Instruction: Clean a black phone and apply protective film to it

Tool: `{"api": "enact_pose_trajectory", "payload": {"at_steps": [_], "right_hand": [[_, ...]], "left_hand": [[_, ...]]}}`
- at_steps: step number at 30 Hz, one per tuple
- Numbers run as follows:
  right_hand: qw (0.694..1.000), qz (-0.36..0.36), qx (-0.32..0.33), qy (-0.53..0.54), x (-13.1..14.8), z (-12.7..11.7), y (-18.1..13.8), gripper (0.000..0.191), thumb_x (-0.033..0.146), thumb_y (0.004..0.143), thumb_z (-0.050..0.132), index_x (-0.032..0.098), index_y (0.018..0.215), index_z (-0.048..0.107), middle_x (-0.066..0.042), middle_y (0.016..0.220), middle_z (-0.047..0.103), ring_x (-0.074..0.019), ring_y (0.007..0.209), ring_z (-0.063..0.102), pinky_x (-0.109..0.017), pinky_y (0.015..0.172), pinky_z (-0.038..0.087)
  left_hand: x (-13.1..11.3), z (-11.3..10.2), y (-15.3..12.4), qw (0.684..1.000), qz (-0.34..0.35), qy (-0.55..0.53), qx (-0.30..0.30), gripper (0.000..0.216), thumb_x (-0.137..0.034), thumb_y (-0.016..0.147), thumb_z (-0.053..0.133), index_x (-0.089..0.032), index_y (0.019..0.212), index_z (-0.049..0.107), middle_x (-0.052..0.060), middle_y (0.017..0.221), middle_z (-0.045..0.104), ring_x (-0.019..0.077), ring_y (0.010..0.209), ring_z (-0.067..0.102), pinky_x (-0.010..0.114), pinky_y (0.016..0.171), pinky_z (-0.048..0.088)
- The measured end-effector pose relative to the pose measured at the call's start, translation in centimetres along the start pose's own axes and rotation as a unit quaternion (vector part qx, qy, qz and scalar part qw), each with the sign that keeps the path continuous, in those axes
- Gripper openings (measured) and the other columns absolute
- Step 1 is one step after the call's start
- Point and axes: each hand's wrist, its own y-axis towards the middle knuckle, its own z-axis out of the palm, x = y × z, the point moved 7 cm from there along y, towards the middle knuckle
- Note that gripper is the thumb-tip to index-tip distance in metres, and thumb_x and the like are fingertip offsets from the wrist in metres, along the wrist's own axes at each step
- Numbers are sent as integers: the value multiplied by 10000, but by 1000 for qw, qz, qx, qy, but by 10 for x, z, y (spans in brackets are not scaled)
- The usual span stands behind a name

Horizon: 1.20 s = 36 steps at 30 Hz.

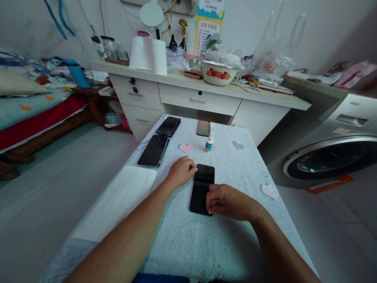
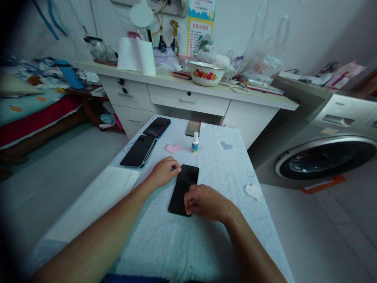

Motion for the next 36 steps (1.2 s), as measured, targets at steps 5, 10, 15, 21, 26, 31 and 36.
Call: {"api": "enact_pose_trajectory", "payload": {"at_steps": [5, 10, 15, 21, 26, 31, 36], "right_hand": [[1000, 0, 6, -9, 3, -3, -1, 157, 71, 744, 542, 179, 730, 655, 4, 794, 584, -88, 686, 515, -210, 648, 378], [999, 17, -32, -4, -4, -11, -1, 191, 50, 733, 505, 177, 721, 647, -3, 786, 592, -105, 717, 520, -216, 657, 382], [991, 61, -118, 8, -17, -14, 1, 120, 113, 754, 551, 182, 768, 647, -9, 814, 582, -103, 679, 521, -224, 642, 388], [981, 89, -173, -7, -26, -19, -4, 86, 211, 799, 562, 193, 836, 638, -18, 838, 598, -124, 738, 539, -238, 679, 380], [973, 115, -196, -44, -32, -23, -10, 103, 215, 820, 520, 182, 810, 617, -16, 782, 595, -123, 708, 519, -231, 643, 343], [964, 135, -217, -70, -36, -23, -7, 113, 221, 823, 504, 181, 826, 610, -26, 798, 595, -132, 719, 519, -234, 651, 335], [949, 182, -246, -71, -38, -24, -5, 126, 244, 823, 497, 188, 842, 608, -33, 815, 627, -145, 735, 548, -241, 665, 345]], "left_hand": [[1, 1, 1, 1000, 2, 7, 1, 100, -245, 772, 571, -191, 727, 642, 9, 767, 567, 156, 770, 564, 258, 704, 424], [0, 1, 0, 1000, 2, 10, 4, 101, -242, 777, 563, -191, 737, 641, 12, 781, 575, 159, 783, 572, 262, 716, 436], [1, 0, 0, 1000, 9, -16, -14, 197, -184, 759, 558, -189, 941, 632, 29, 929, 594, 172, 890, 577, 273, 799, 451], [-2, 6, 1, 998, 66, -22, 11, 403, -76, 766, 464, -222, 1110, 614, 37, 1048, 583, 184, 1005, 537, 314, 915, 414], [-10, 7, -4, 993, 98, -14, 71, 470, -93, 733, 495, -248, 1171, 567, 29, 1170, 565, 204, 1073, 485, 353, 968, 372], [-11, 6, -9, 988, 74, -50, 124, 627, -116, 714, 508, -271, 1315, 422, 22, 1324, 493, 221, 1208, 403, 380, 1022, 330], [-7, 3, -15, 977, 58, -93, 182, 790, -153, 668, 590, -256, 1396, 301, 69, 1363, 443, 244, 1264, 393, 387, 1045, 322]]}}
